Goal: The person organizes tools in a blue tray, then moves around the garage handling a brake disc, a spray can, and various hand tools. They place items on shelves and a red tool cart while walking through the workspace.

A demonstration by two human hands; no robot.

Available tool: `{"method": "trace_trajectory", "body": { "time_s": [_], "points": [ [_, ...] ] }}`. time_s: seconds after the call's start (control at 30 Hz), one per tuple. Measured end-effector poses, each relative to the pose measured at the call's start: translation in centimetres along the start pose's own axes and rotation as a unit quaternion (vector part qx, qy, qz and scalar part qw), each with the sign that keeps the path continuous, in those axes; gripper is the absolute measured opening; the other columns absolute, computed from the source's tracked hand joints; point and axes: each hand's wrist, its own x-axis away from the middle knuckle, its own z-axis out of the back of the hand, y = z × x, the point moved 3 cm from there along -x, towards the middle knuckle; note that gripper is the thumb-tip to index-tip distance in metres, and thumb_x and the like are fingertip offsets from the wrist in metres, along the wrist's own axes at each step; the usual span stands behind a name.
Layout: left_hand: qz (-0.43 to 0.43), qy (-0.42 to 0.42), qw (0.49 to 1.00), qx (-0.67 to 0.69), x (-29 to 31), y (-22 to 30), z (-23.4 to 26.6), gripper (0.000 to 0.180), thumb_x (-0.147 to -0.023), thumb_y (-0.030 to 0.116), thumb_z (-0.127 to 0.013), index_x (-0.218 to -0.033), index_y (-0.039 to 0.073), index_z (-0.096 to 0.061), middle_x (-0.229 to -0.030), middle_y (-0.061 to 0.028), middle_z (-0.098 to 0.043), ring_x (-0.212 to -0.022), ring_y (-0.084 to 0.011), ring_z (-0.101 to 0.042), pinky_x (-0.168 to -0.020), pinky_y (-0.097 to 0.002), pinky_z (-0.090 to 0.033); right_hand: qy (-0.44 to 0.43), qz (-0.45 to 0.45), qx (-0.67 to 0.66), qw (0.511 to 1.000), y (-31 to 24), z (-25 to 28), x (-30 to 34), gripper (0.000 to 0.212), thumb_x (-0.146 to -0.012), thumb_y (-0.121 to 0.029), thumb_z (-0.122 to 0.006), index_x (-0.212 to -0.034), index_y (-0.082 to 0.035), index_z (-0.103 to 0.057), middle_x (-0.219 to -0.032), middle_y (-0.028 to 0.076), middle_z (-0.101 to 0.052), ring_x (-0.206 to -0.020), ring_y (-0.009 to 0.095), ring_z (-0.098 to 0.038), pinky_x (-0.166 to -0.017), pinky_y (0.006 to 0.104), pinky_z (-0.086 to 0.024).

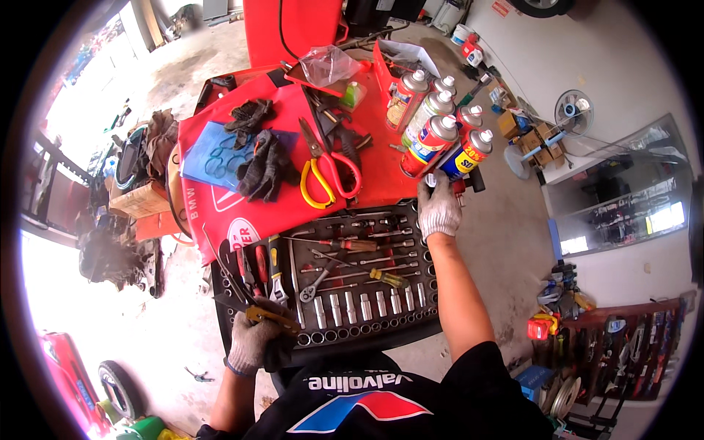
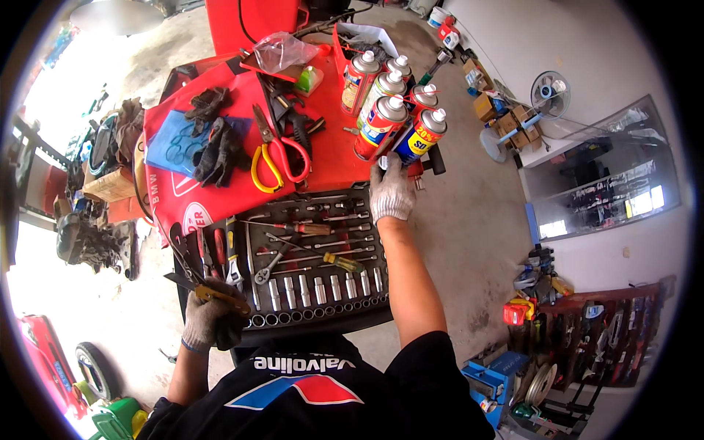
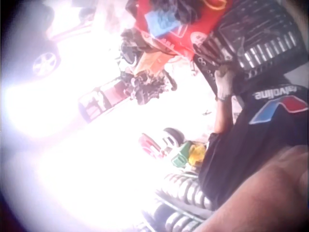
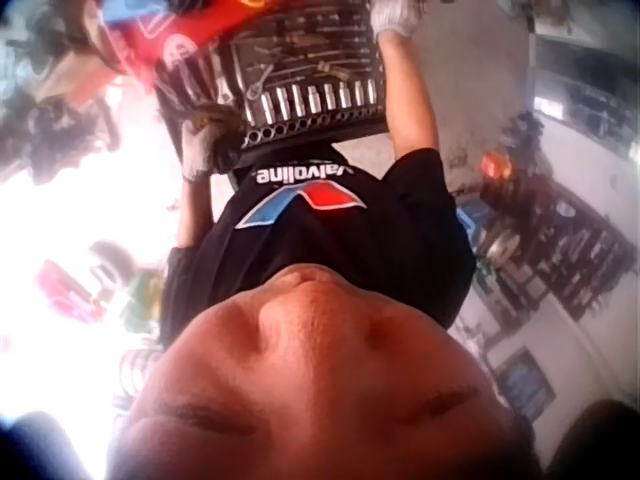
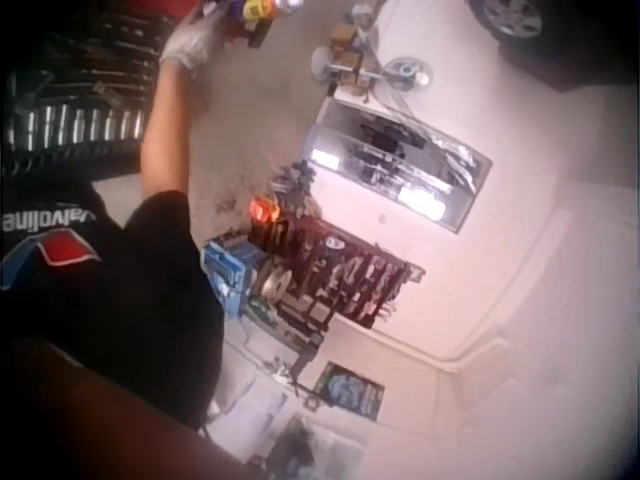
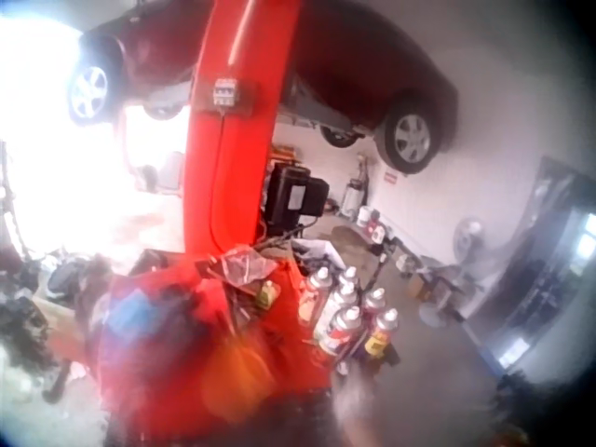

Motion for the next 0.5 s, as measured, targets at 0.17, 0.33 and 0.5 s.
{"method": "trace_trajectory", "body": {
  "time_s": [0.17, 0.33, 0.5],
  "points": [
    [-0.015, 0.005, 0.999, -0.042, 1.3, 0.6, -0.1, 0.025, -0.074, 0.003, -0.066, -0.098, -0.003, -0.067, -0.096, -0.0173, -0.075, -0.085, -0.0264, -0.075, -0.077, -0.0378, -0.062, 0.106, 0.036, -0.046, 0.993, 0.0, 0.7, 0.2, 0.038, -0.098, -0.027, -0.062, -0.135, -0.021, -0.057, -0.114, 0.017, -0.069, -0.096, 0.039, -0.072, -0.082, 0.0494, -0.059],
    [0.015, 0.034, 0.996, -0.085, 2.3, 1.2, 0.5, 0.024, -0.075, -0.001, -0.062, -0.098, -0.004, -0.071, -0.093, -0.0159, -0.077, -0.083, -0.0240, -0.075, -0.078, -0.0351, -0.061, 0.051, 0.269, -0.083, 0.958, -11.2, 1.9, 2.6, 0.031, -0.094, -0.021, -0.063, -0.124, -0.014, -0.064, -0.114, 0.016, -0.069, -0.088, 0.035, -0.073, -0.075, 0.0486, -0.061],
    [-0.023, -0.005, 0.996, -0.092, 1.5, 0.6, 0.2, 0.033, -0.075, 0.008, -0.070, -0.106, -0.003, -0.068, -0.097, -0.0154, -0.076, -0.086, -0.0239, -0.075, -0.079, -0.0367, -0.061, -0.245, 0.173, 0.218, 0.929, -14.7, -2.9, -7.9, 0.030, -0.095, -0.013, -0.061, -0.121, -0.008, -0.075, -0.127, 0.019, -0.072, -0.116, 0.036, -0.071, -0.088, 0.0473, -0.061]
  ]
}}
